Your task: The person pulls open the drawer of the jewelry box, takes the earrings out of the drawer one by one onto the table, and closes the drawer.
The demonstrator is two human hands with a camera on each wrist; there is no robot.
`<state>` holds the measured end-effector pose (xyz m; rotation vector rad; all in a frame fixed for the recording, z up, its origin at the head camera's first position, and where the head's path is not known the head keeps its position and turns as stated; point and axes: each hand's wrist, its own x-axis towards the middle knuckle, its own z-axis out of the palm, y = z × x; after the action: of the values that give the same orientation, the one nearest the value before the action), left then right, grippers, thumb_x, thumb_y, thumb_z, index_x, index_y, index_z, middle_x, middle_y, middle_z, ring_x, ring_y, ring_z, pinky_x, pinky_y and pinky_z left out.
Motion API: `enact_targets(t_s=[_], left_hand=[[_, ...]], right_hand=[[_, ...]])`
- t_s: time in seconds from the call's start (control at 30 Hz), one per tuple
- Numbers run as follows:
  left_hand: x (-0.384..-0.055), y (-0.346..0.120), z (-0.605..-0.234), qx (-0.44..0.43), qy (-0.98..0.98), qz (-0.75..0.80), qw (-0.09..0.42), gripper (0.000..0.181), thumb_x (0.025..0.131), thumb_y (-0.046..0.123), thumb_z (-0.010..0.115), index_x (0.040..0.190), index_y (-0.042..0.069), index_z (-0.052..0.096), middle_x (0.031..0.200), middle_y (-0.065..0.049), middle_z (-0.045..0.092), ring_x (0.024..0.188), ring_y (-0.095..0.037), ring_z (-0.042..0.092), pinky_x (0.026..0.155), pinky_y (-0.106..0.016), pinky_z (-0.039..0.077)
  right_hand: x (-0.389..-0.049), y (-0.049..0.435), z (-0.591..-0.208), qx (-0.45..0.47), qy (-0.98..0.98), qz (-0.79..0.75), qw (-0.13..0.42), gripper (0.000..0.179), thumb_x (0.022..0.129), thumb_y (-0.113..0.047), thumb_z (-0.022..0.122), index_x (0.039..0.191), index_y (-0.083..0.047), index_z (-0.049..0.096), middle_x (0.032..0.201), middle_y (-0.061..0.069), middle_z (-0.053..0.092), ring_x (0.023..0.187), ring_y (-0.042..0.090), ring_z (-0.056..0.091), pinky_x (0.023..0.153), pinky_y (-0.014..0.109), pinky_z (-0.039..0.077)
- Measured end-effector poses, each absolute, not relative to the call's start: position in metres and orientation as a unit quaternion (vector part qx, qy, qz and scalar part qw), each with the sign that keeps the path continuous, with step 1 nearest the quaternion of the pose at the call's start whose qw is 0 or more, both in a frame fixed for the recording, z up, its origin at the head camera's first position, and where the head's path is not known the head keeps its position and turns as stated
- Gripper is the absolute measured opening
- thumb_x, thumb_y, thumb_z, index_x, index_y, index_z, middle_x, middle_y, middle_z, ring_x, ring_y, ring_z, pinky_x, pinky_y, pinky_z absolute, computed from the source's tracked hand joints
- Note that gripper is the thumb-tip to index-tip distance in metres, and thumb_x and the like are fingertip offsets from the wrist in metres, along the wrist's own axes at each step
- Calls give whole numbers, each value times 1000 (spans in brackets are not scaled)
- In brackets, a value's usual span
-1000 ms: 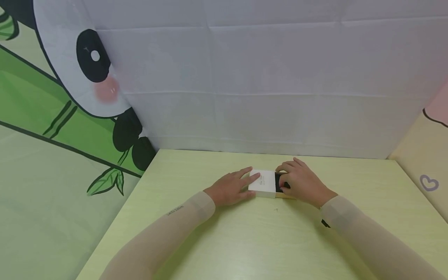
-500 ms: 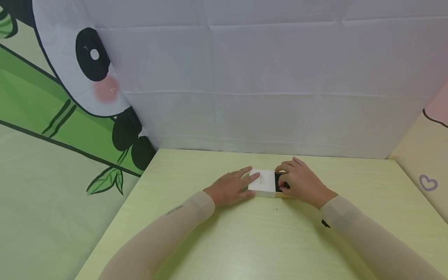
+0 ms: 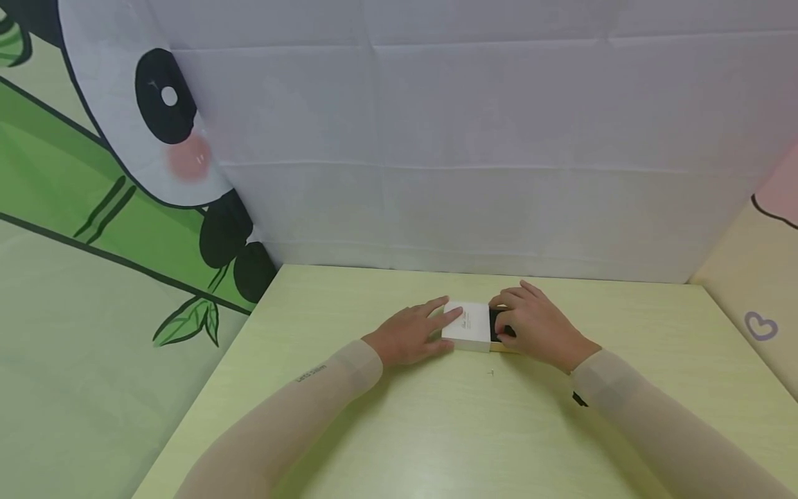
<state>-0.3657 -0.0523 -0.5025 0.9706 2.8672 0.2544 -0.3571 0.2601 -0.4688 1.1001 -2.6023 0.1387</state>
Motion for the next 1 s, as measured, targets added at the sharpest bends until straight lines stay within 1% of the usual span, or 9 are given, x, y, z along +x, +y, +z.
enact_targets(t_s=[1.0], left_hand=[[-366,-49,-501,318,943,84,55,75,123,58,57,189,34,30,199,-8,28,178,-37,46,143,-61,44]], right_hand=[[-353,266,-469,387,-906,61,159,18,92,-10,100,84,-19,86,136,10,84,138,39,75,134,74,49]])
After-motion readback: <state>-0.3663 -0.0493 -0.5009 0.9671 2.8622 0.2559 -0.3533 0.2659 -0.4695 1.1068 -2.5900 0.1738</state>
